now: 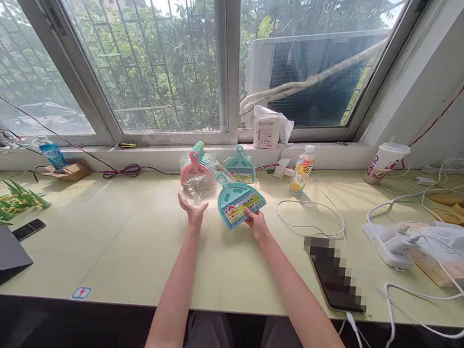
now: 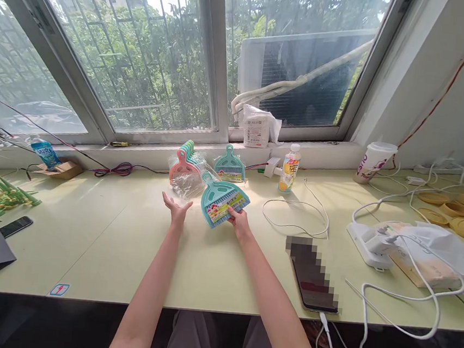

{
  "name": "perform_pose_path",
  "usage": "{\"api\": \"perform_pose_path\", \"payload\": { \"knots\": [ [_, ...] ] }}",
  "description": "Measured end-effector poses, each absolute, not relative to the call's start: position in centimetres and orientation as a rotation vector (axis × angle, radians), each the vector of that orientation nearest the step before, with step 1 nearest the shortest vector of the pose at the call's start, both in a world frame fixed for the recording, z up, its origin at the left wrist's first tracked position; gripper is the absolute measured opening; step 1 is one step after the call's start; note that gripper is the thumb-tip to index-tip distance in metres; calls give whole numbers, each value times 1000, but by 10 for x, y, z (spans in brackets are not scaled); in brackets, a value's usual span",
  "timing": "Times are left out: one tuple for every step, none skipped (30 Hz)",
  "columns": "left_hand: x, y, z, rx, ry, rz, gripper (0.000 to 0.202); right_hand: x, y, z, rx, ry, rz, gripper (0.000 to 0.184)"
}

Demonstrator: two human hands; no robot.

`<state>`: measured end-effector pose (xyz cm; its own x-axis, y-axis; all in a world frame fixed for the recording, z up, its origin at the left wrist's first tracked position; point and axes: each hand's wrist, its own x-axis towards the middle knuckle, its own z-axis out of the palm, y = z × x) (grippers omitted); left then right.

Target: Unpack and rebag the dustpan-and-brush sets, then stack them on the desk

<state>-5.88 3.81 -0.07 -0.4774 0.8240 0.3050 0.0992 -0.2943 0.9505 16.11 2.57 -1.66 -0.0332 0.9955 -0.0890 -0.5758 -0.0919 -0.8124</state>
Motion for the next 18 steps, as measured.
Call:
{"api": "perform_pose_path", "payload": {
  "knots": [
    [-62, 41, -1, 1062, 1311, 1738, 102, 162, 26, -16, -794, -706, 1514, 20],
    [-65, 43, -2, 983, 1175, 1643, 93, 162, 25, -16, -788, -717, 1519, 21],
    [-67, 44, -2, 938, 1042, 1559, 85, 163, 25, -16, -785, -731, 1525, 22],
    [-68, 45, -2, 921, 929, 1495, 80, 164, 25, -16, -785, -752, 1531, 24],
    [-67, 45, -2, 929, 843, 1450, 80, 164, 25, -16, -787, -778, 1538, 25],
    [-66, 44, -1, 950, 786, 1416, 82, 164, 25, -17, -789, -809, 1547, 27],
    [-64, 42, 0, 974, 758, 1380, 86, 163, 25, -17, -789, -840, 1556, 28],
    [-62, 39, 1, 999, 749, 1336, 90, 162, 25, -18, -787, -868, 1563, 30],
    [-59, 36, 3, 1028, 749, 1289, 94, 161, 25, -18, -783, -888, 1567, 32],
    [-57, 32, 4, 1061, 750, 1241, 97, 160, 25, -19, -780, -894, 1565, 33],
    [-54, 29, 5, 1094, 747, 1194, 100, 160, 26, -19, -778, -885, 1555, 34],
    [-52, 26, 6, 1122, 735, 1147, 102, 159, 26, -20, -776, -862, 1539, 35],
    [-51, 24, 7, 1143, 717, 1100, 104, 159, 27, -21, -777, -830, 1518, 34],
    [-49, 23, 8, 1155, 693, 1054, 105, 159, 28, -21, -778, -798, 1498, 33],
    [-47, 22, 8, 1156, 669, 1013, 106, 160, 29, -22, -778, -768, 1479, 32],
    [-46, 21, 8, 1145, 646, 981, 106, 161, 29, -23, -777, -744, 1465, 31],
    [-45, 22, 9, 1126, 629, 966, 104, 162, 30, -23, -775, -727, 1458, 30],
    [-44, 22, 10, 1102, 617, 972, 102, 163, 30, -22, -772, -716, 1460, 29]
  ]
}}
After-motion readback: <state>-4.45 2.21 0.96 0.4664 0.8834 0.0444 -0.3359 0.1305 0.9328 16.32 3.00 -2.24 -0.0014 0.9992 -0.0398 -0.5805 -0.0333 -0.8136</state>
